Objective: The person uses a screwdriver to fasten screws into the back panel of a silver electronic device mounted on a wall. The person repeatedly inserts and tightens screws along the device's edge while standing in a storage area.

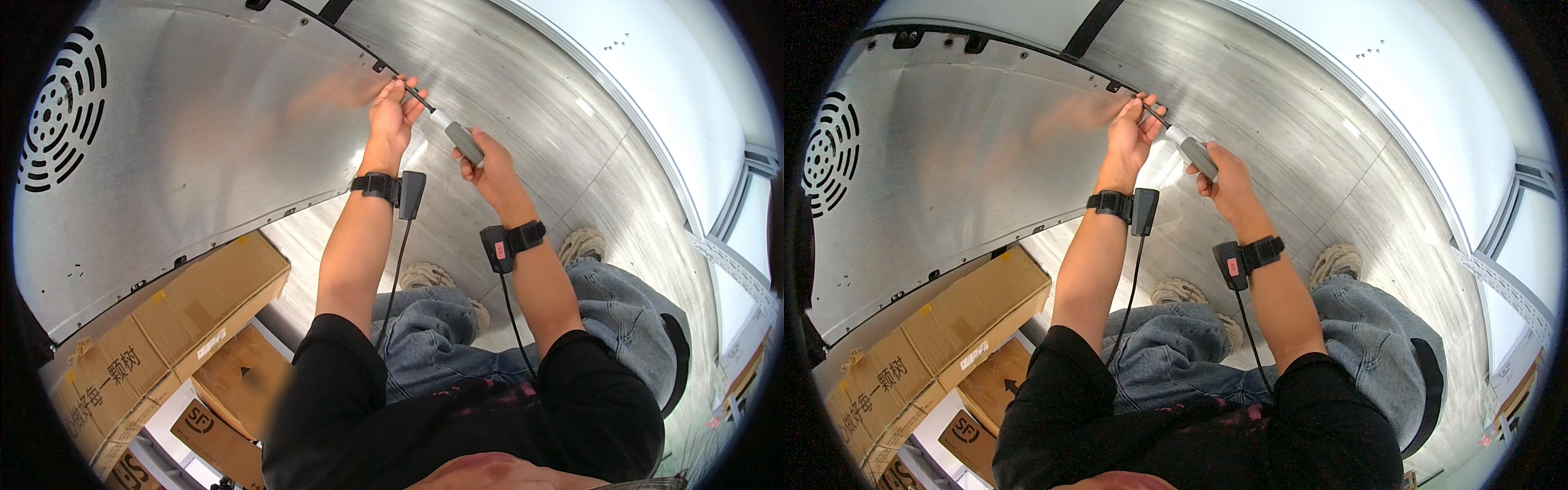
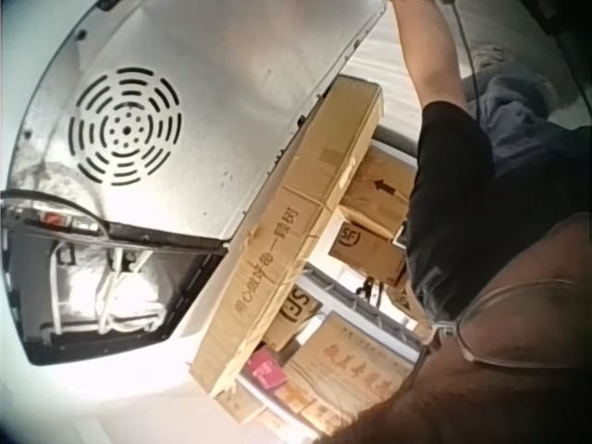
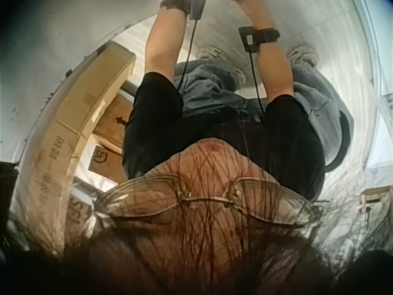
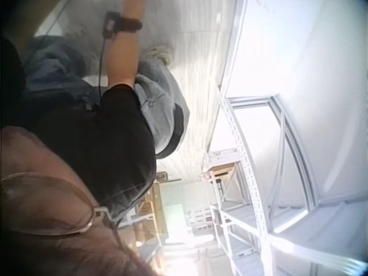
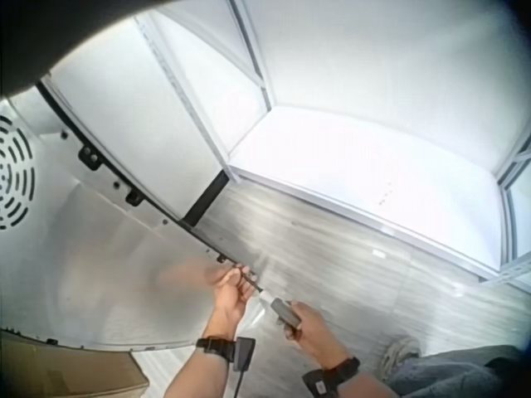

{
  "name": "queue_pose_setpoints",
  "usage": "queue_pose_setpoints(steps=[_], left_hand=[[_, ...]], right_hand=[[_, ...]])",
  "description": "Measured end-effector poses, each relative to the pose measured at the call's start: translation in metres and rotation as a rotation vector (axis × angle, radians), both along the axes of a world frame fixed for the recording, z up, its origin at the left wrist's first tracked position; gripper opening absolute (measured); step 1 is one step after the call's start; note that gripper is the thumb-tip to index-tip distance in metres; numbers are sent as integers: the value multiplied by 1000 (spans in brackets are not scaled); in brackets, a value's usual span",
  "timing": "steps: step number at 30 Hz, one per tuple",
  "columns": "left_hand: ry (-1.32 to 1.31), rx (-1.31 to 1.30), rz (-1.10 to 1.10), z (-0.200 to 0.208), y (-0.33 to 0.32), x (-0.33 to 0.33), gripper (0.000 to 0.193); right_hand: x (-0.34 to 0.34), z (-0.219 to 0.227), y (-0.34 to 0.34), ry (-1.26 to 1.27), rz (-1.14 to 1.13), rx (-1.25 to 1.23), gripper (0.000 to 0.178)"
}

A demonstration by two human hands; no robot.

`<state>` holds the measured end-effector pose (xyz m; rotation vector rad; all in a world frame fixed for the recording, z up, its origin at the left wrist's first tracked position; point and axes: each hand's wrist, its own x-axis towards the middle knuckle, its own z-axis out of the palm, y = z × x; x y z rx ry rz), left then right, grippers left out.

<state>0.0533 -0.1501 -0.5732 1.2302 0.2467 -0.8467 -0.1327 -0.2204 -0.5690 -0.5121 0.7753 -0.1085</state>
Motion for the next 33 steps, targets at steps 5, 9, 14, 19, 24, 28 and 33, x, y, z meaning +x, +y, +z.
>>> queue_pose_setpoints(steps=[5, 9, 14, 19, 24, 28, 33], left_hand=[[16, 29, 3, 1, -3, -4, 15], [3, 89, -14, 1, -7, -10, 14], [-30, 125, -21, -5, -8, -12, 17], [-77, 128, -53, -10, -6, -7, 13], [-66, 115, -23, -3, -10, -11, 13], [-36, 60, -1, 2, -13, -13, 12], [-65, 152, -15, -1, -12, -13, 8]], right_hand=[[2, 1, 1, 69, -9, -173, 32], [4, -2, -1, 106, -14, -386, 32], [5, -8, 5, 104, -35, -589, 37], [-6, -1, -1, -73, -120, 116, 35], [-13, -10, -12, 48, 121, -8, 39], [-12, -12, -4, 97, 70, -339, 38], [-6, 1, 3, 124, 13, -490, 40]])
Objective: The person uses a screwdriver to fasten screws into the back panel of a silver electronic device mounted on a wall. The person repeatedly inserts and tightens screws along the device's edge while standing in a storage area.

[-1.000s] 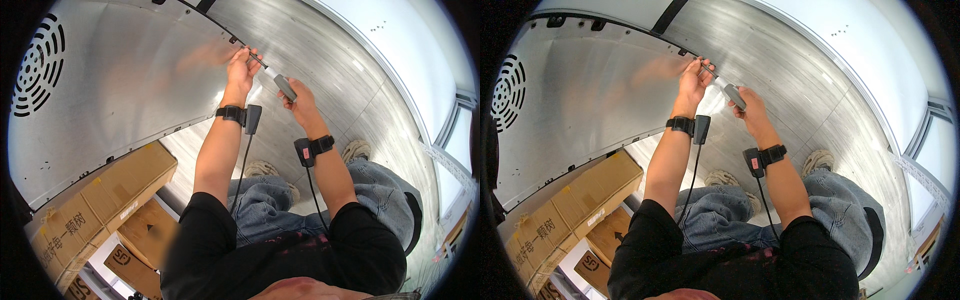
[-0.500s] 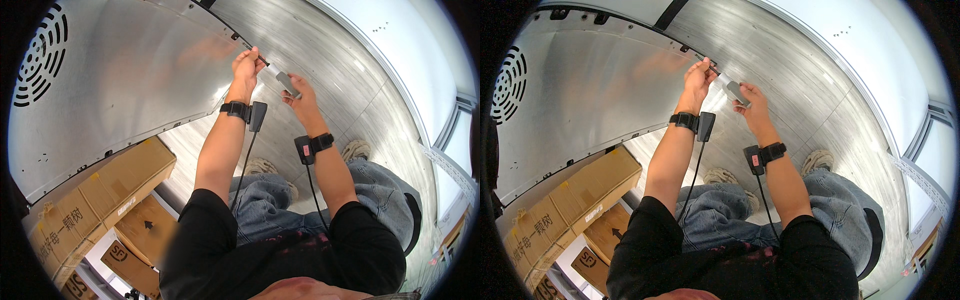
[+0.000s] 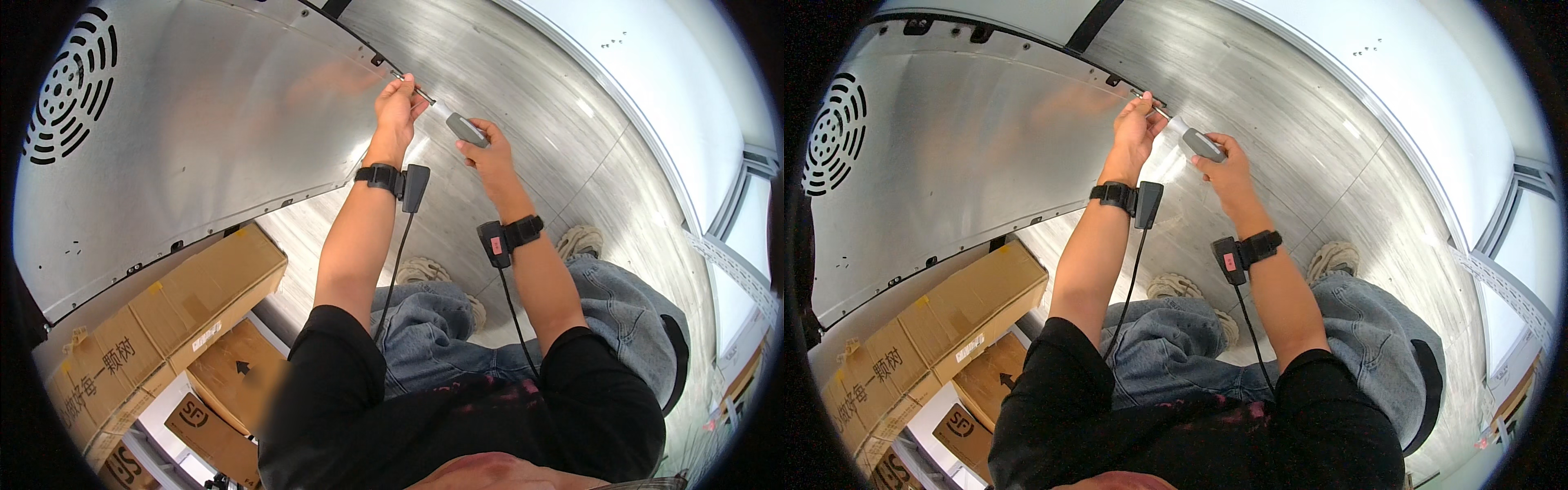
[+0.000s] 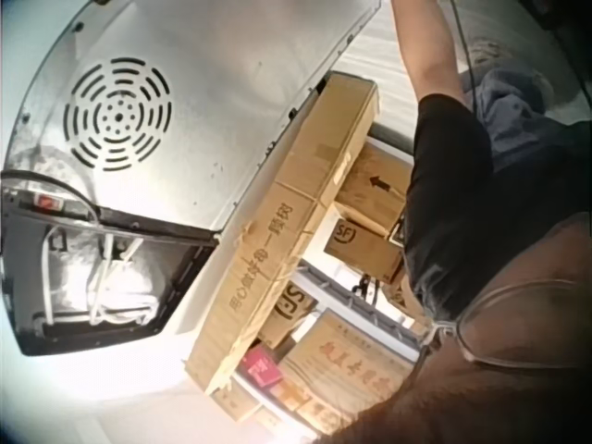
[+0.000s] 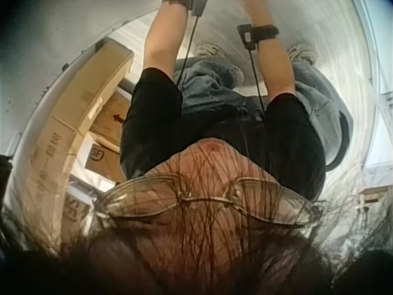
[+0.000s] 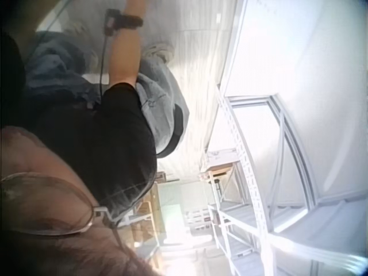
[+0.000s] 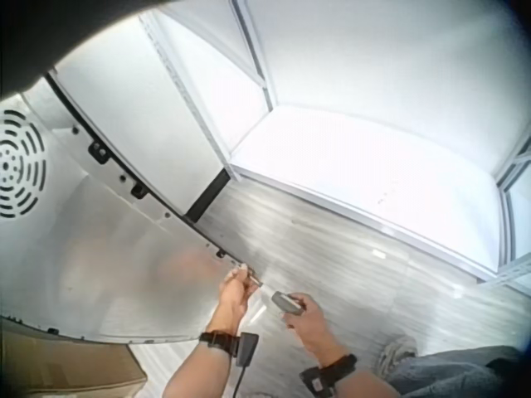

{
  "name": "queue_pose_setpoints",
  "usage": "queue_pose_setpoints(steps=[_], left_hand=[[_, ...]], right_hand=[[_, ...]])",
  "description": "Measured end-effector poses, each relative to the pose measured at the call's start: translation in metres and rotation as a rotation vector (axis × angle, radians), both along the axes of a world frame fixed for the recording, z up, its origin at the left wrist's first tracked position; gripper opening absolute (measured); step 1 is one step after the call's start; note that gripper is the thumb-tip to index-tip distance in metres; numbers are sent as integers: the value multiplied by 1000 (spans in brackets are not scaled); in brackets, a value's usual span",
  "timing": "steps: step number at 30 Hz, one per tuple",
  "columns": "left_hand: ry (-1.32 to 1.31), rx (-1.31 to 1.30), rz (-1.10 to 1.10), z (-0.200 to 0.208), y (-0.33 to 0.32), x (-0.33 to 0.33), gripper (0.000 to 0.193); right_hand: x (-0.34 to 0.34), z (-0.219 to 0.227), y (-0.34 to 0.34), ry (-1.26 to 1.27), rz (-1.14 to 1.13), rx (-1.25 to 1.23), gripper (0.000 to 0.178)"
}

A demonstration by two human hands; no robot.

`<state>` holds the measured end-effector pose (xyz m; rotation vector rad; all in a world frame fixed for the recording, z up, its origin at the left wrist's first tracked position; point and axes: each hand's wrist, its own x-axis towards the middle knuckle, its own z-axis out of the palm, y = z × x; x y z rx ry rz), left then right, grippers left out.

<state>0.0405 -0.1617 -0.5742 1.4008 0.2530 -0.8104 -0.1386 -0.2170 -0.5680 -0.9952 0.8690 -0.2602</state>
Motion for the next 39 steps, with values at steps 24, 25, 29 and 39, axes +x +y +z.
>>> queue_pose_setpoints(steps=[24, 25, 29, 39], left_hand=[[-40, 50, 42, -9, 3, 9, 7], [-46, 47, 26, -10, 4, 11, 7], [-19, -30, 74, -8, 2, 7, 7], [37, 1, 81, -5, 2, 11, 10]], right_hand=[[-6, -12, 3, -183, -64, 494, 34], [-6, -10, 1, -201, -50, 642, 32], [-9, -14, -2, -107, 53, 504, 31], [-3, -12, 8, -78, -10, 218, 42]])
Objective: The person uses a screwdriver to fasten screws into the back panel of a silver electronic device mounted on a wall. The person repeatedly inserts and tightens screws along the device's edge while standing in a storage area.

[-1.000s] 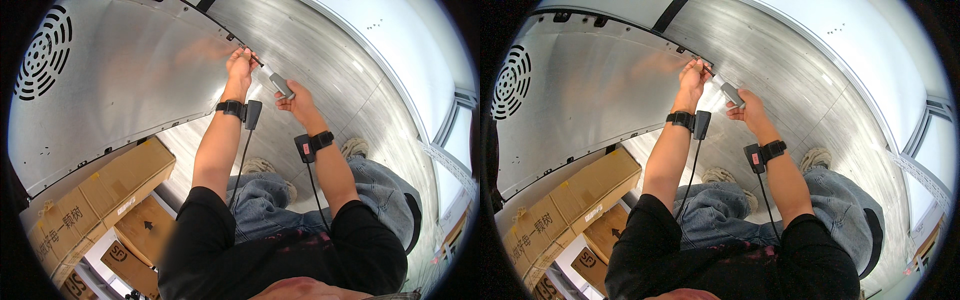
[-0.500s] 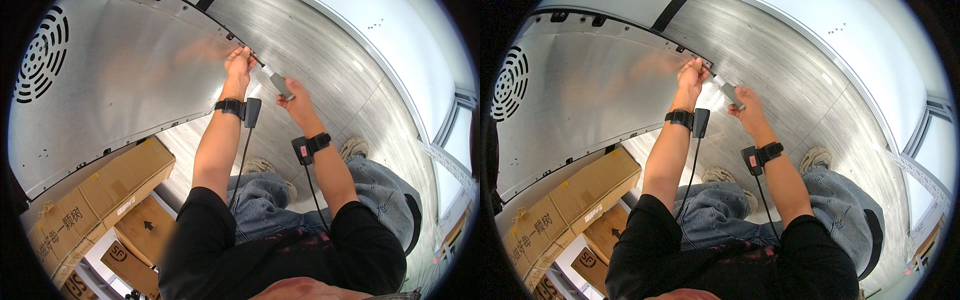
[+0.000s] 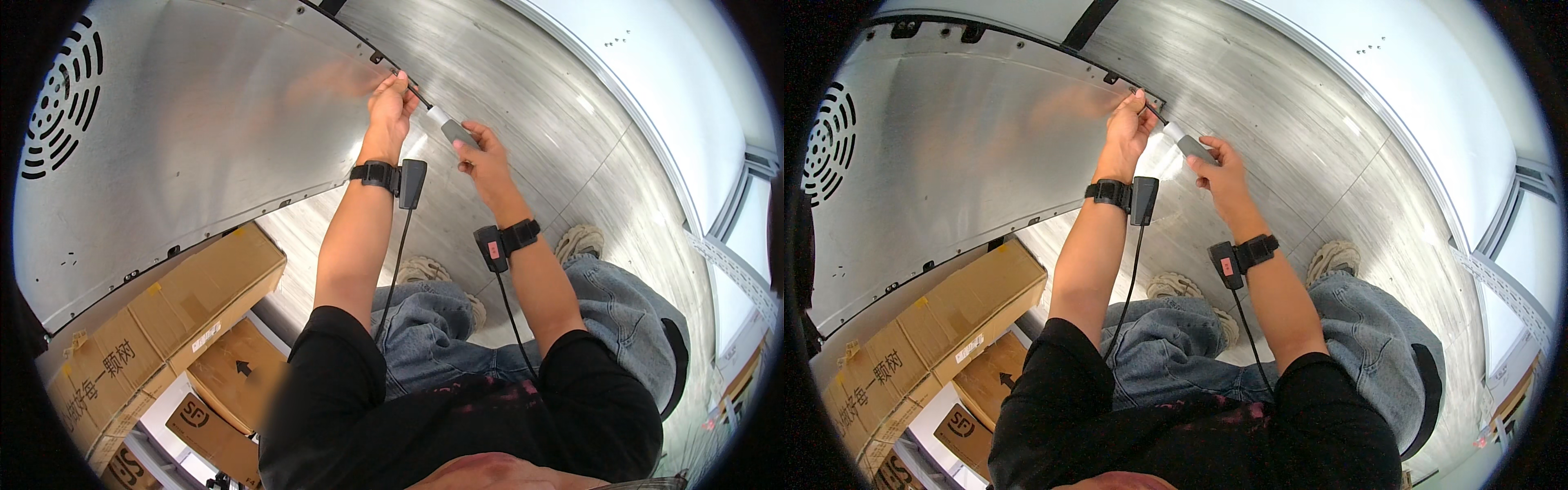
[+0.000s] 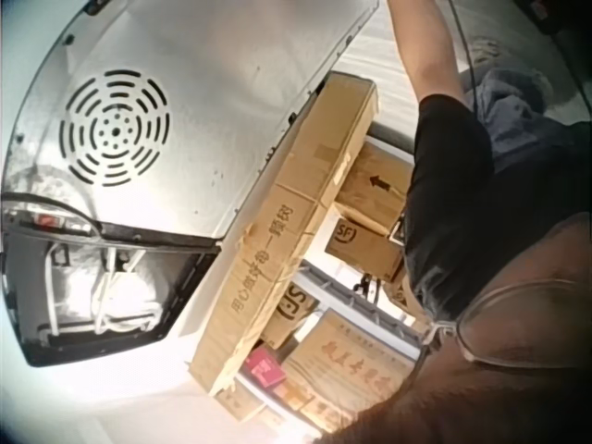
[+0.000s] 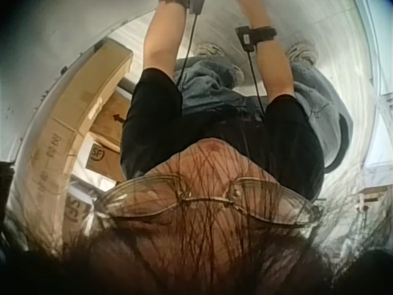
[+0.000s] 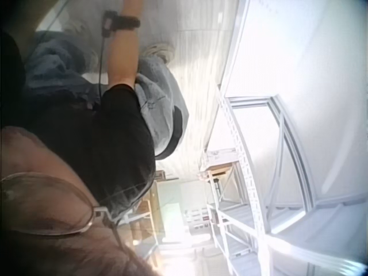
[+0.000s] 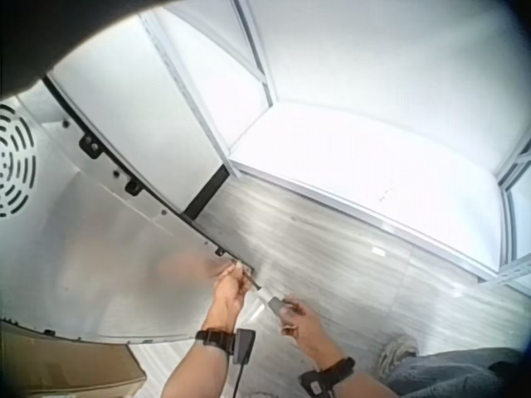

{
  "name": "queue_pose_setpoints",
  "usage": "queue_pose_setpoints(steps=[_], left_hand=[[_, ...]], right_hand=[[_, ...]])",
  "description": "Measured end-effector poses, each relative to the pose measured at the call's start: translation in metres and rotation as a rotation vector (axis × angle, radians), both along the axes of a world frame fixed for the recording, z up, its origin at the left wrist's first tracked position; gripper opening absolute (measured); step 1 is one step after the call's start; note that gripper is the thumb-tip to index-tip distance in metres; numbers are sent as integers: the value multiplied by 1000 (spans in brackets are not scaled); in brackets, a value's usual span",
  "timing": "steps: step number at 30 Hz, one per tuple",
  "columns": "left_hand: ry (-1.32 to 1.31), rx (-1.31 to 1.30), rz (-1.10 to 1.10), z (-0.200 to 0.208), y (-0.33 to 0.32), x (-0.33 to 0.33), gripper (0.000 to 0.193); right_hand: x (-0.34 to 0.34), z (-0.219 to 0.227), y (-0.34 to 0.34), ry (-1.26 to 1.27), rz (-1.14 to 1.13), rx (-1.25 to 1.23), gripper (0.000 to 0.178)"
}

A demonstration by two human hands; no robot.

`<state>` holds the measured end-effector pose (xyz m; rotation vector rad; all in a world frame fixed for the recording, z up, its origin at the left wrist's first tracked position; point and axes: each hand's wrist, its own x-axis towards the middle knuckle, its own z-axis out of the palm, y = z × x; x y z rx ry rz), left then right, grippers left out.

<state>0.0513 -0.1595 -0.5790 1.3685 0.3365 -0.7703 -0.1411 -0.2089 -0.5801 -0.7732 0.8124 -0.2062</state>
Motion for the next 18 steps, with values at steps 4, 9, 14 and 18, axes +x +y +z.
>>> queue_pose_setpoints(steps=[4, 9, 14, 18], left_hand=[[-17, -16, 16, 0, -1, -2, 11], [40, -75, 77, 8, -5, -3, 9], [-6, 22, 30, 7, -6, -3, 10], [-25, 22, 57, 4, -5, -3, 9]], right_hand=[[-6, 2, -13, -107, 80, 480, 46], [-5, 0, -7, 60, 122, 101, 45], [-2, -10, 0, 33, 66, -128, 48], [-5, -4, -13, -91, 117, 247, 46]])
